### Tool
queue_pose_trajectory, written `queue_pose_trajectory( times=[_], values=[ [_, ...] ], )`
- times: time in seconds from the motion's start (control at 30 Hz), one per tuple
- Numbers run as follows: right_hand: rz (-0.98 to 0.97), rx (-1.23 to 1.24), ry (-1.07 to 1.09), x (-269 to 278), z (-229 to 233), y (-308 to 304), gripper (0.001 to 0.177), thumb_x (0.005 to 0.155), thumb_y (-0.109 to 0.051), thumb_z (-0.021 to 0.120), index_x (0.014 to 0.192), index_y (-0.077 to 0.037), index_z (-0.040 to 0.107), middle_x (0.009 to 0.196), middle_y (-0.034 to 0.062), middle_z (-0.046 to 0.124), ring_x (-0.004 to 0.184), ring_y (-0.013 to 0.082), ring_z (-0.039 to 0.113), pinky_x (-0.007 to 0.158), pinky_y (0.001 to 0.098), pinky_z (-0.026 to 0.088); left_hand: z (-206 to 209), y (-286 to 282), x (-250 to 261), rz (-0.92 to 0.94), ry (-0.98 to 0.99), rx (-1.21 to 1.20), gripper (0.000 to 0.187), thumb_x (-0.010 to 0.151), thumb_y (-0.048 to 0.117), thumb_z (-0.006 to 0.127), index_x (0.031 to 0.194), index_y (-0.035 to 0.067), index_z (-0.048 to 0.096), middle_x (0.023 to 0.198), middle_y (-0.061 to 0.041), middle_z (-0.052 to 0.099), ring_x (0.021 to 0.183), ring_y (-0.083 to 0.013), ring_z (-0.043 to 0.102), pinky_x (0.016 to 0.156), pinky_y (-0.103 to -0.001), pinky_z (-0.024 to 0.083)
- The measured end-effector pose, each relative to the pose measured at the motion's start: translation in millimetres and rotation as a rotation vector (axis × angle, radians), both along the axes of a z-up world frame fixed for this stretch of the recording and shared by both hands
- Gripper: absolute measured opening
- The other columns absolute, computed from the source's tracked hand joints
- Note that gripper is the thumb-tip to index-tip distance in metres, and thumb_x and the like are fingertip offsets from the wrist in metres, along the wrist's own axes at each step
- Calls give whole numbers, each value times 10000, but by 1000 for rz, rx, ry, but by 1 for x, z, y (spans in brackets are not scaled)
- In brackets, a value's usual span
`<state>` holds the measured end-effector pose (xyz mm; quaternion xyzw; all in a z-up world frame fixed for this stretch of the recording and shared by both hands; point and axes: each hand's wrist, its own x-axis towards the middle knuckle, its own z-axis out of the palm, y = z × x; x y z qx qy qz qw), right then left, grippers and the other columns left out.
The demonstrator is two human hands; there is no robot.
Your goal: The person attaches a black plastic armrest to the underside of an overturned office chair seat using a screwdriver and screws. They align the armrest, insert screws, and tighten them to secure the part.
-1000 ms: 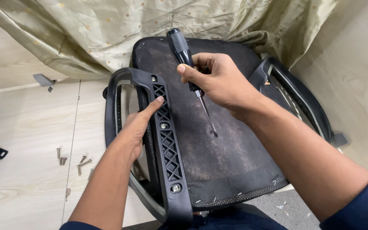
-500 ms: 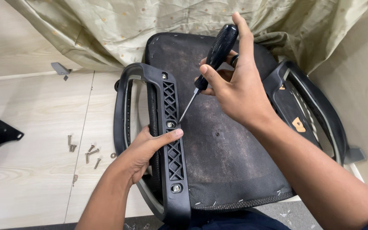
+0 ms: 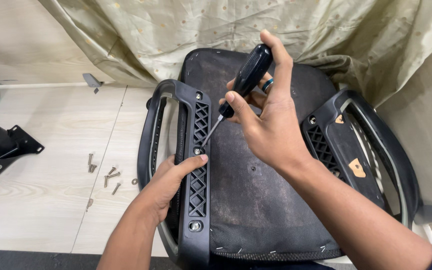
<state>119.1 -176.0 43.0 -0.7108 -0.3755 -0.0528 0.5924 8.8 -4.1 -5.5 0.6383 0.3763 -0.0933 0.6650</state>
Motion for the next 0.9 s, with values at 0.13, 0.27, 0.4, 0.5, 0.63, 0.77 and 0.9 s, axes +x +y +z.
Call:
queue_pose_trajectory(
  times=[0.13,0.27,0.4,0.5,0.63,0.77,0.9],
  values=[
    [27,21,-19,0,-2,2,806,1055,11,619,1601,-223,75,1161,110,636,1063,183,767,868,349,642,2,-2,0,20,-33,-18,614,735,386,745,1171,-31,632,858,-145,734,668,-206,735,593,-326,621],
    [64,49,-65,2,1,3,794,1048,26,624,1595,-215,101,1185,122,633,1085,189,762,899,350,636,4,-3,3,53,-36,-2,569,746,362,760,1123,-49,651,802,-137,730,603,-209,715,545,-323,602],
    [38,93,-115,4,8,2,774,1079,31,617,1602,-224,106,1167,115,644,1078,183,758,919,345,637,10,-1,5,61,-95,-57,502,750,302,778,1096,-38,648,784,-106,738,570,-159,717,507,-276,610],
    [-2,125,-115,6,16,1,786,1093,27,623,1611,-236,93,1171,108,636,1086,179,758,917,341,643,18,1,9,55,-79,-13,447,759,286,782,1060,-16,648,735,-94,710,499,-162,676,449,-291,578],
    [-8,87,-32,6,21,-1,770,1030,-9,614,1544,-234,86,1110,70,631,1024,154,752,834,325,637,25,1,12,50,-89,15,380,775,283,774,993,-18,693,677,-74,712,454,-141,665,419,-264,557],
    [11,82,-133,6,18,-3,784,1085,-1,623,1600,-247,85,1143,87,649,1060,173,776,862,335,647,25,-3,12,78,-62,25,333,791,257,762,953,-20,676,649,-85,701,425,-151,644,387,-271,536],
    [23,88,-95,7,13,-4,782,1071,0,626,1593,-242,96,1159,92,654,1064,179,778,854,338,648,23,-4,11,82,-99,-11,299,800,232,760,948,-13,674,649,-84,697,422,-141,639,377,-264,534]
  ],
)
